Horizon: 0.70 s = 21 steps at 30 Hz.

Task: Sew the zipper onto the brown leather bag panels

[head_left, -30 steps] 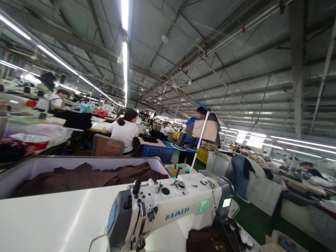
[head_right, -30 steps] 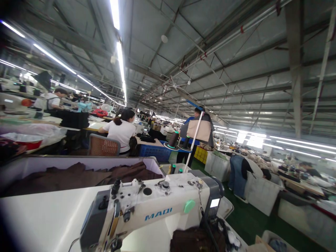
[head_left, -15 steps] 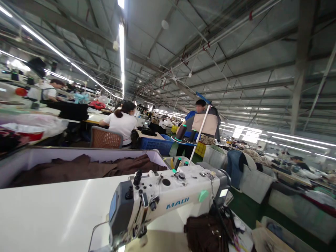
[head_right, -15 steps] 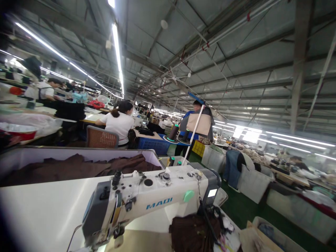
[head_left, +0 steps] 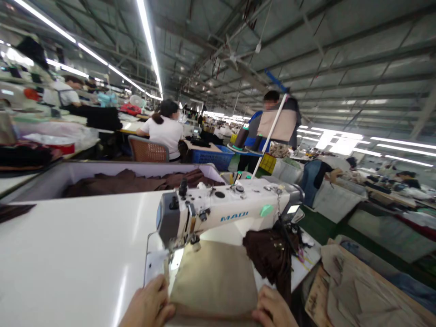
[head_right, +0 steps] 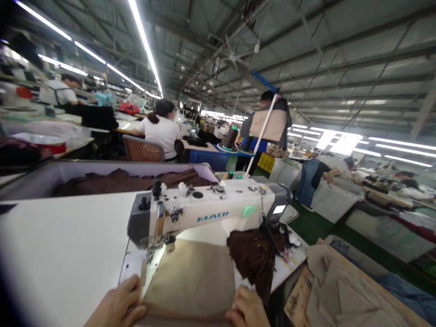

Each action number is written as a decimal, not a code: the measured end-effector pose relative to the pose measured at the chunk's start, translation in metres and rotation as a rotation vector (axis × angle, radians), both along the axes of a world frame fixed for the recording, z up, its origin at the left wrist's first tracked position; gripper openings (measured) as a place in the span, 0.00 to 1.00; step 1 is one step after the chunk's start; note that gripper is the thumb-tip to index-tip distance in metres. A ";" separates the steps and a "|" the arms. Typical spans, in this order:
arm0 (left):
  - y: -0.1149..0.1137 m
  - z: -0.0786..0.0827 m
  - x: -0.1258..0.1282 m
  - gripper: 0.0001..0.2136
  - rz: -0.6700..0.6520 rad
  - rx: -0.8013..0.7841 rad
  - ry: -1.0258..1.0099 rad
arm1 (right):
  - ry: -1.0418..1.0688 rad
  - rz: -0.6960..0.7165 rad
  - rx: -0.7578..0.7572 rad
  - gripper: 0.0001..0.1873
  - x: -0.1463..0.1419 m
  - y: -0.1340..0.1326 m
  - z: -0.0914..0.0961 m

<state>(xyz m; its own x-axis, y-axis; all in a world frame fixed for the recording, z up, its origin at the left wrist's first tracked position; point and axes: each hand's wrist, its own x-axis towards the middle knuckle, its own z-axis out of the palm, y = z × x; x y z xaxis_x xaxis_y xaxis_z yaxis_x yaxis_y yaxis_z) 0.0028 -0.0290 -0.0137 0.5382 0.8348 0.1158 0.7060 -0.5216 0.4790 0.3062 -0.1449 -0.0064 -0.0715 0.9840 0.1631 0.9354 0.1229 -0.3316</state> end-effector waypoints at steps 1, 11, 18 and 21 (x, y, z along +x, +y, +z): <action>-0.004 0.007 0.002 0.11 0.006 -0.030 0.036 | 0.009 -0.007 -0.035 0.11 -0.003 -0.001 0.002; -0.004 0.016 0.007 0.08 0.014 -0.015 0.159 | -0.023 0.138 -0.257 0.11 -0.044 0.030 0.023; -0.003 0.016 0.009 0.10 0.037 -0.019 0.156 | -0.184 0.129 -0.336 0.16 -0.044 0.046 0.022; -0.003 0.016 0.011 0.11 0.047 -0.024 0.159 | -0.239 0.110 -0.363 0.16 -0.047 0.049 0.023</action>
<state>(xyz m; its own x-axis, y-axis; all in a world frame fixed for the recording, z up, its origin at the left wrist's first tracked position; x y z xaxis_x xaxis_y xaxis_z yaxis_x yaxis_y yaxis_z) 0.0133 -0.0317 0.0024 0.5082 0.8612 0.0118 0.7976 -0.4757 0.3709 0.2595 -0.0958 0.0170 -0.1728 0.9589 -0.2249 0.9788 0.1417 -0.1480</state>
